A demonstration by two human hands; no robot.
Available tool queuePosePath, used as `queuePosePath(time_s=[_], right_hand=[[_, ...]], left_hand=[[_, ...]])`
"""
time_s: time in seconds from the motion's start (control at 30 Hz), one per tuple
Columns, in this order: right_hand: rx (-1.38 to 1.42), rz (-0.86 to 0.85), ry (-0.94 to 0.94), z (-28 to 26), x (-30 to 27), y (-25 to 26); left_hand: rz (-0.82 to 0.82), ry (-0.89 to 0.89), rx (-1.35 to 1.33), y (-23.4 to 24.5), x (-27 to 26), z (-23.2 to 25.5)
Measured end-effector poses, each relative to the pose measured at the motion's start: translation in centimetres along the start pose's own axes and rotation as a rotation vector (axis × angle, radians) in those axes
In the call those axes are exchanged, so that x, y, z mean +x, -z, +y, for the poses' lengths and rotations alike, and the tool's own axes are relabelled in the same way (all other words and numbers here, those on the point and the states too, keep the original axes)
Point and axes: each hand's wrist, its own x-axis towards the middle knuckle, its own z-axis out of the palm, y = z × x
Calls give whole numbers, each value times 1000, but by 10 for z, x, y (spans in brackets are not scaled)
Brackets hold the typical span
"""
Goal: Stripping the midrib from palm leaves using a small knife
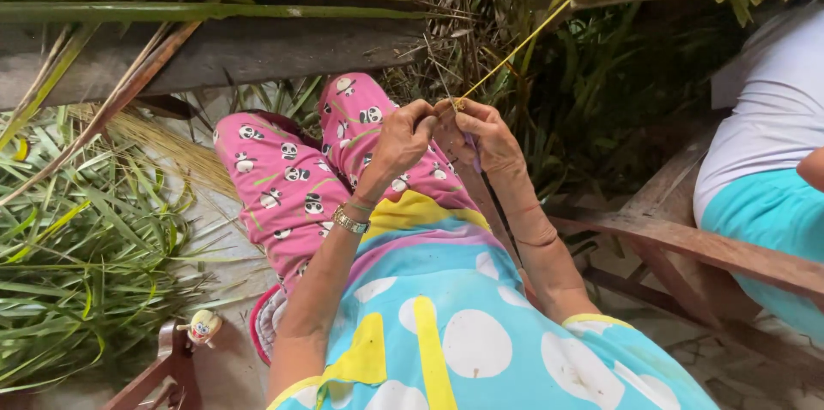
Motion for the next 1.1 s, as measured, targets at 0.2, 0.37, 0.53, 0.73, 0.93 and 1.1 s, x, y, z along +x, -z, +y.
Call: queuePosePath(time_s=[0.2,0.37,0.53,0.73,0.93,1.1], right_hand=[[172,-81,-13,10,20,50],[212,-94,14,-9,35,95],[156,3,49,-45,37,123],[-296,69,233,-65,19,86],[-192,32,50,0,-2,-6],[12,94,-101,-8,-6,-14]], left_hand=[[30,-84,86,6,-16,13],[-42,-36,67,18,-31,8],[-57,71,127,41,-45,14],[-2,78,200,44,-37,14],[55,9,226,10,-13,3],[127,-119,305,11,-17,-2]])
